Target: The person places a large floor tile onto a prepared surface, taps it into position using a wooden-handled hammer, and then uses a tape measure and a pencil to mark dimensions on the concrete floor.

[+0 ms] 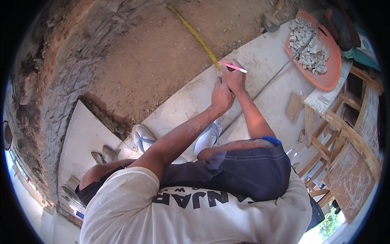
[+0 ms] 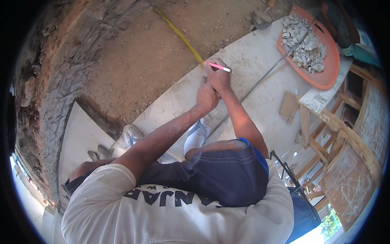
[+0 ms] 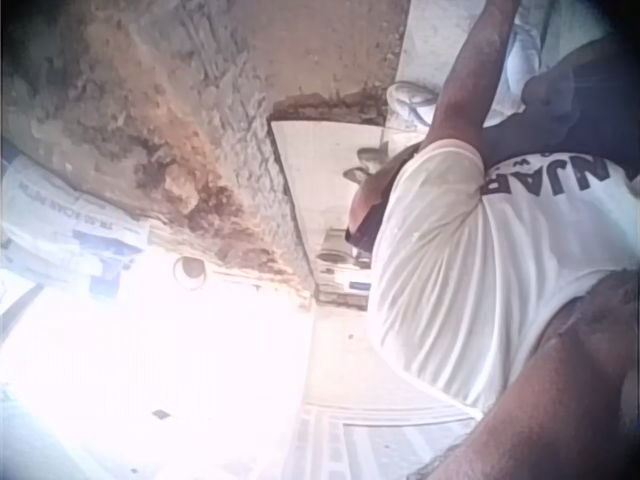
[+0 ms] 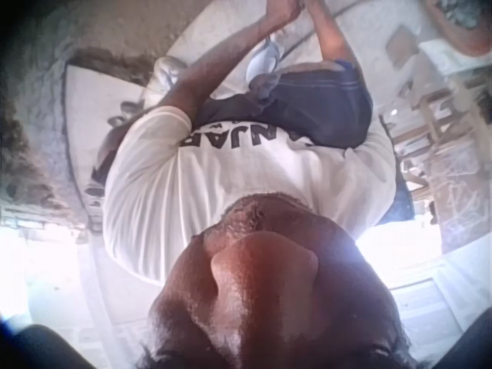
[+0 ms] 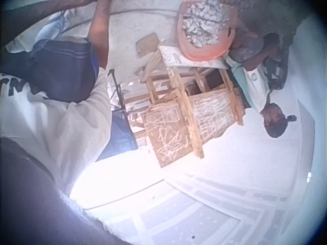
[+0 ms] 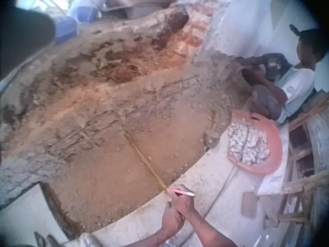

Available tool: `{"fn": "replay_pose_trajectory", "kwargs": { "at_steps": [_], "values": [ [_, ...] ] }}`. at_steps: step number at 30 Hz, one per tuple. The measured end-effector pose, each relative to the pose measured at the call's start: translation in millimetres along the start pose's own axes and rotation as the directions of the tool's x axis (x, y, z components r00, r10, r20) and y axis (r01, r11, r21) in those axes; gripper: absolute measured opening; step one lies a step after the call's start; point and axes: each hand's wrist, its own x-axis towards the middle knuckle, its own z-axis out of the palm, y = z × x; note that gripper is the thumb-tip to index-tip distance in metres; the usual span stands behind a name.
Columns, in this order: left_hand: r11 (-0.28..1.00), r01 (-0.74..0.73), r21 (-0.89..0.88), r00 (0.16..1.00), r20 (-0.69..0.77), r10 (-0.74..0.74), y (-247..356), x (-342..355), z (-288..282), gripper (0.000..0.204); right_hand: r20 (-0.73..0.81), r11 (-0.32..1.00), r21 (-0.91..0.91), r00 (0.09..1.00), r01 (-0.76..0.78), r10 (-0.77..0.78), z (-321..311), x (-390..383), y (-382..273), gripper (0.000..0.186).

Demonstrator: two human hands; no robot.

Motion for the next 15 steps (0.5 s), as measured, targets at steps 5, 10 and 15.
{"fn": "replay_pose_trajectory", "kwargs": {
  "at_steps": [5,10,15],
  "values": [
    [0.986,0.142,-0.09,0.989,-0.021,-0.144,8,2,0,0.054,-0.04,1.0,0.022,0.999,-0.002,0.003,-4,3,-4,0.012],
    [0.999,-0.002,-0.041,0.965,-0.262,-0.009,-11,-2,16,0.042,0.149,0.99,-0.121,0.987,0.075,-0.057,4,16,-9,0.012],
    [0.995,0.067,-0.08,0.974,-0.209,-0.082,1,-30,-11,0.045,0.154,0.978,-0.186,0.986,0.091,-0.062,9,0,-15,0.01]
  ]
}}
